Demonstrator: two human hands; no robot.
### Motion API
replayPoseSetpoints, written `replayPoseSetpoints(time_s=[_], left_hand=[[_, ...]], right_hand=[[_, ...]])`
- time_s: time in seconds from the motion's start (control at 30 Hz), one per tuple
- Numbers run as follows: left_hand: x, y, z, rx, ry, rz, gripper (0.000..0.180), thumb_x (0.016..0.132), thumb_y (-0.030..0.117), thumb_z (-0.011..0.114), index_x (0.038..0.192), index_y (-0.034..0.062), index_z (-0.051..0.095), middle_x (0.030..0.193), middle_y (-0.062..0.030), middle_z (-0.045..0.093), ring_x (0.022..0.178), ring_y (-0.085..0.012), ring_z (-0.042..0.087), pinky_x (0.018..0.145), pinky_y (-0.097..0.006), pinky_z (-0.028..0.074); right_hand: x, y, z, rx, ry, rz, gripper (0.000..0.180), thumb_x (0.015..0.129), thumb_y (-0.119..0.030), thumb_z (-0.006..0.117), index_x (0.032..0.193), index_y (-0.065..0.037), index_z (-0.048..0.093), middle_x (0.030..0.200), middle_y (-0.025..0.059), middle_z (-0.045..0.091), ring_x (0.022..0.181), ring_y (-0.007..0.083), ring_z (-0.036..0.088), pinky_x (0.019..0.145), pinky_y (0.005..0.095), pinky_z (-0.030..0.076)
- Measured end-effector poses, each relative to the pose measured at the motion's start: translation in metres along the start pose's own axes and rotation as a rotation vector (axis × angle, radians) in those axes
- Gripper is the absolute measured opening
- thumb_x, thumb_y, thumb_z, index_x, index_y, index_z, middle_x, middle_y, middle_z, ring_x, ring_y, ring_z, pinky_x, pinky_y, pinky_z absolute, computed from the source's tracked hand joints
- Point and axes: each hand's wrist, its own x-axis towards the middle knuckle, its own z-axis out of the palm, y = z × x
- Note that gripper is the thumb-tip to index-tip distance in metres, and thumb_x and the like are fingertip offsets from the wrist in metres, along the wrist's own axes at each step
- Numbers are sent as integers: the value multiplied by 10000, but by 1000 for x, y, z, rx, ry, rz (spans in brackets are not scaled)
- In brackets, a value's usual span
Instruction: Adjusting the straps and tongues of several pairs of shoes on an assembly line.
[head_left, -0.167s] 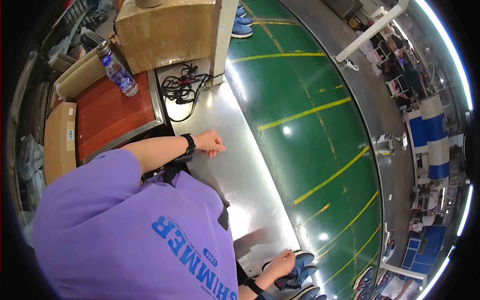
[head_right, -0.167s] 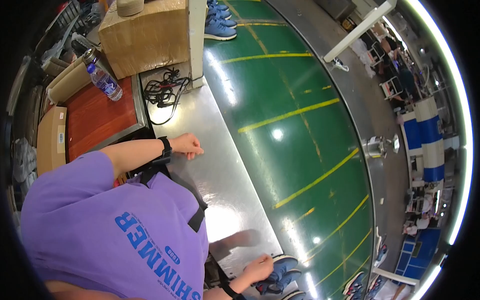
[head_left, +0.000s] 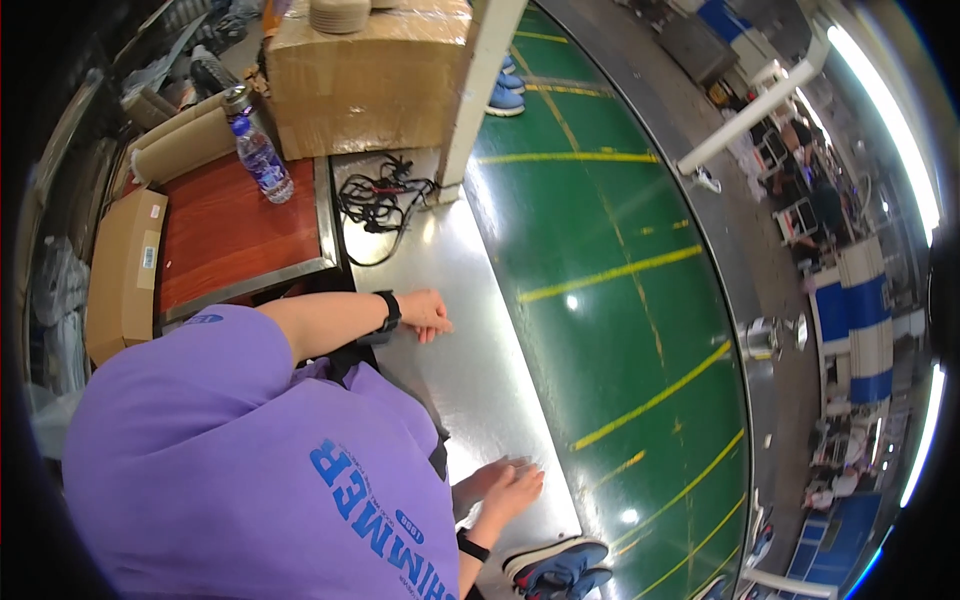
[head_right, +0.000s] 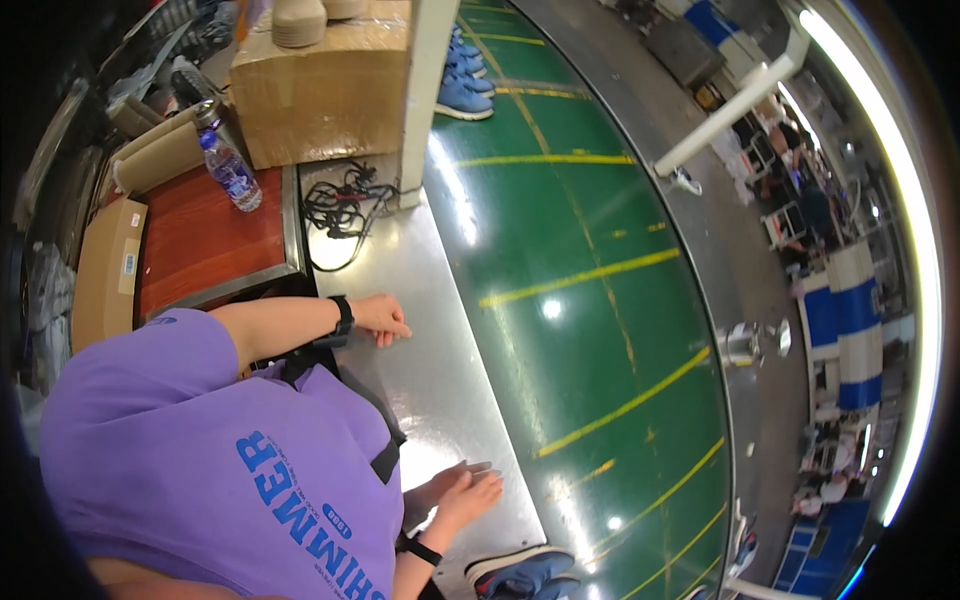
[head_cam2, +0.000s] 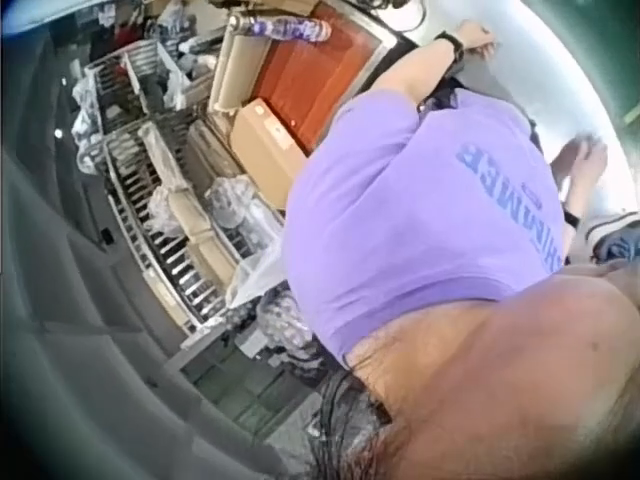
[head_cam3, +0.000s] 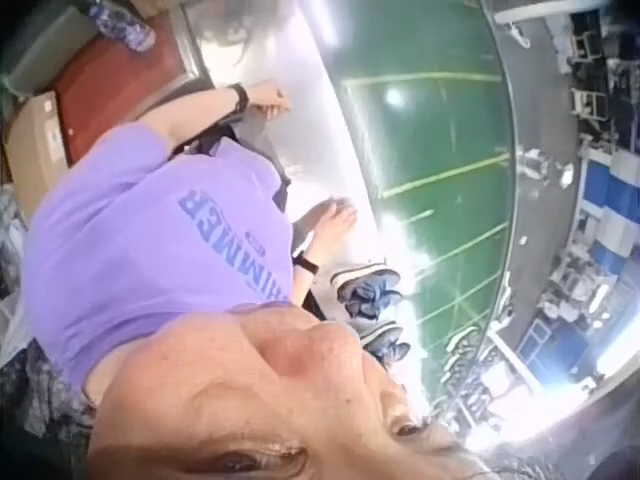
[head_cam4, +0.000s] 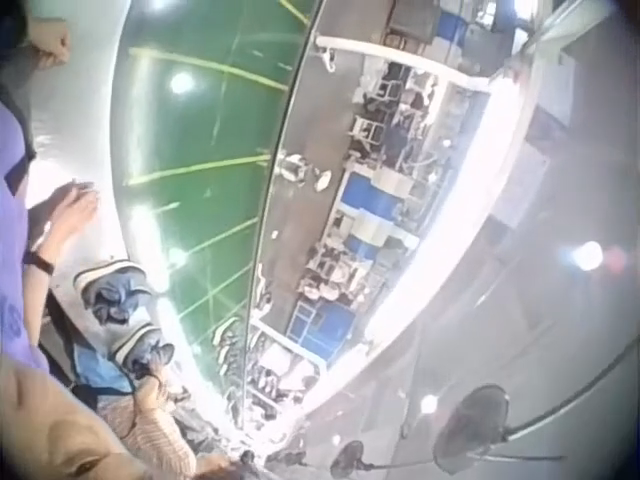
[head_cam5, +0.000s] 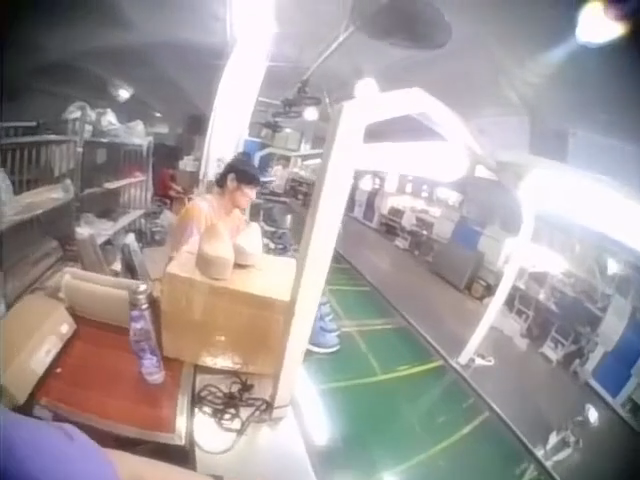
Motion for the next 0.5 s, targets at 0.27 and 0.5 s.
replayPoseSetpoints(time_s=[0.27, 0.5], left_hand=[[20, -20, 18, -174, 58, 61, 304, 868, 267, 657, 729, -3, 646, 648, -99, 662, 518, -139, 626, 472, -279, 489], [4, -32, 32, 41, 184, 233, 311, 868, 315, 623, 726, 39, 646, 606, -46, 654, 508, -150, 629, 540, -316, 512]], right_hand=[[-1, -51, 38, -204, -1, 39, 709, 961, -536, 359, 1391, 27, 350, 1480, 307, 243, 1373, 497, 187, 1105, 573, 153], [-5, -45, 42, -204, 12, 114, 675, 969, -535, 325, 1366, 6, 392, 1473, 280, 285, 1369, 469, 227, 1090, 577, 173]])
